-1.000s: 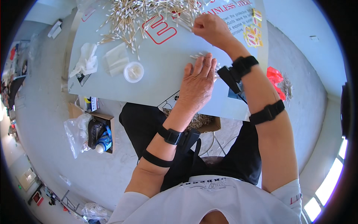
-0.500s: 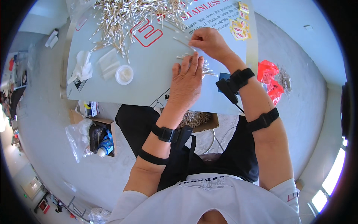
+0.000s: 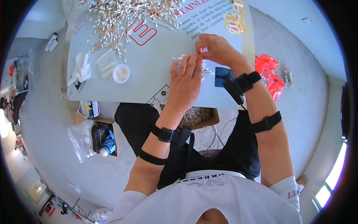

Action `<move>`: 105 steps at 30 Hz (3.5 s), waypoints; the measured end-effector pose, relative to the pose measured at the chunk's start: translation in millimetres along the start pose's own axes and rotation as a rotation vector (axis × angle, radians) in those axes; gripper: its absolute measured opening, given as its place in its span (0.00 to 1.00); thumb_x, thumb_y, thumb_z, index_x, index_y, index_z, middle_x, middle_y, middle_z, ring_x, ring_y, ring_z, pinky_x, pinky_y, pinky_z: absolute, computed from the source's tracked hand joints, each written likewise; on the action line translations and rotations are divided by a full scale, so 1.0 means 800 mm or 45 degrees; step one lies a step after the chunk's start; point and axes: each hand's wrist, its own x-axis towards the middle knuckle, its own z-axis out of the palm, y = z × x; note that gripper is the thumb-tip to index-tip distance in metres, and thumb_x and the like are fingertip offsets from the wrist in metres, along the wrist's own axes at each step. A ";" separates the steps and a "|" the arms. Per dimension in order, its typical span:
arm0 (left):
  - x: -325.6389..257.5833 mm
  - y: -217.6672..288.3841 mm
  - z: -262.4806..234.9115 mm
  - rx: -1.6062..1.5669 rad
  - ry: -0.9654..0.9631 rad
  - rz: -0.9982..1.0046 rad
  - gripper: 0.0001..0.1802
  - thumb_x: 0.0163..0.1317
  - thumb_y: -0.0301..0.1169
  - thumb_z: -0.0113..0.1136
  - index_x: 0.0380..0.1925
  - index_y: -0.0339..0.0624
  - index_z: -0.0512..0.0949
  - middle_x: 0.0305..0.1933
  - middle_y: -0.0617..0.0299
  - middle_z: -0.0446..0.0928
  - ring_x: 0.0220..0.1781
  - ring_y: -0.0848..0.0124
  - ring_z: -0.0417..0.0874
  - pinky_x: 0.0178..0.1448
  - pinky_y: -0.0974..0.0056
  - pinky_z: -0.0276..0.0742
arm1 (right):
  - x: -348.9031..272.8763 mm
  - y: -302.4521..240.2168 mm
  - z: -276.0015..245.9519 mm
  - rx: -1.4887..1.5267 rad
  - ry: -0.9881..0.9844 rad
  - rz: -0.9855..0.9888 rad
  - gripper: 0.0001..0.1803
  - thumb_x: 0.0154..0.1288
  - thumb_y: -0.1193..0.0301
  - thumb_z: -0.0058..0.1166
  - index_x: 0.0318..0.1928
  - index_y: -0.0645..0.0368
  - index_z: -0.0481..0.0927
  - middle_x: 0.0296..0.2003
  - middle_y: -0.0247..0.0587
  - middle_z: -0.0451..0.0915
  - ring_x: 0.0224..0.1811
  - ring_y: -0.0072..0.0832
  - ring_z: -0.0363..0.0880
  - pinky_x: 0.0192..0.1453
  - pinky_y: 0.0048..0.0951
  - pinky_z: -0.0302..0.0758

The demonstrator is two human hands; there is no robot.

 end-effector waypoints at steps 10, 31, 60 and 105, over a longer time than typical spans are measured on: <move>0.031 -0.012 0.010 0.013 0.040 -0.093 0.42 0.62 0.55 0.56 0.68 0.38 0.65 0.75 0.52 0.59 0.77 0.56 0.57 0.77 0.40 0.43 | -0.063 0.005 0.044 0.724 0.790 0.322 0.09 0.54 0.77 0.60 0.39 0.61 0.84 0.40 0.43 0.77 0.44 0.42 0.78 0.48 0.36 0.76; 0.059 0.028 0.039 -1.282 0.615 -0.529 0.26 0.77 0.39 0.41 0.66 0.31 0.63 0.69 0.45 0.64 0.72 0.56 0.63 0.74 0.57 0.57 | -0.055 -0.007 0.075 0.958 1.086 0.070 0.14 0.73 0.74 0.47 0.54 0.67 0.77 0.57 0.49 0.77 0.59 0.36 0.76 0.64 0.30 0.69; 0.053 0.022 0.009 -0.006 -0.101 0.016 0.39 0.60 0.44 0.63 0.67 0.35 0.64 0.74 0.47 0.60 0.77 0.53 0.57 0.77 0.43 0.50 | -0.135 -0.014 0.085 0.237 1.083 0.153 0.15 0.44 0.81 0.63 0.36 0.58 0.81 0.43 0.41 0.76 0.46 0.42 0.75 0.50 0.40 0.75; 0.072 0.024 0.011 -0.241 0.074 -0.075 0.08 0.49 0.25 0.67 0.28 0.45 0.77 0.38 0.63 0.72 0.48 0.58 0.71 0.52 0.54 0.66 | -0.150 -0.022 0.073 0.294 0.863 0.271 0.13 0.46 0.76 0.67 0.35 0.59 0.81 0.38 0.43 0.74 0.45 0.43 0.76 0.49 0.42 0.75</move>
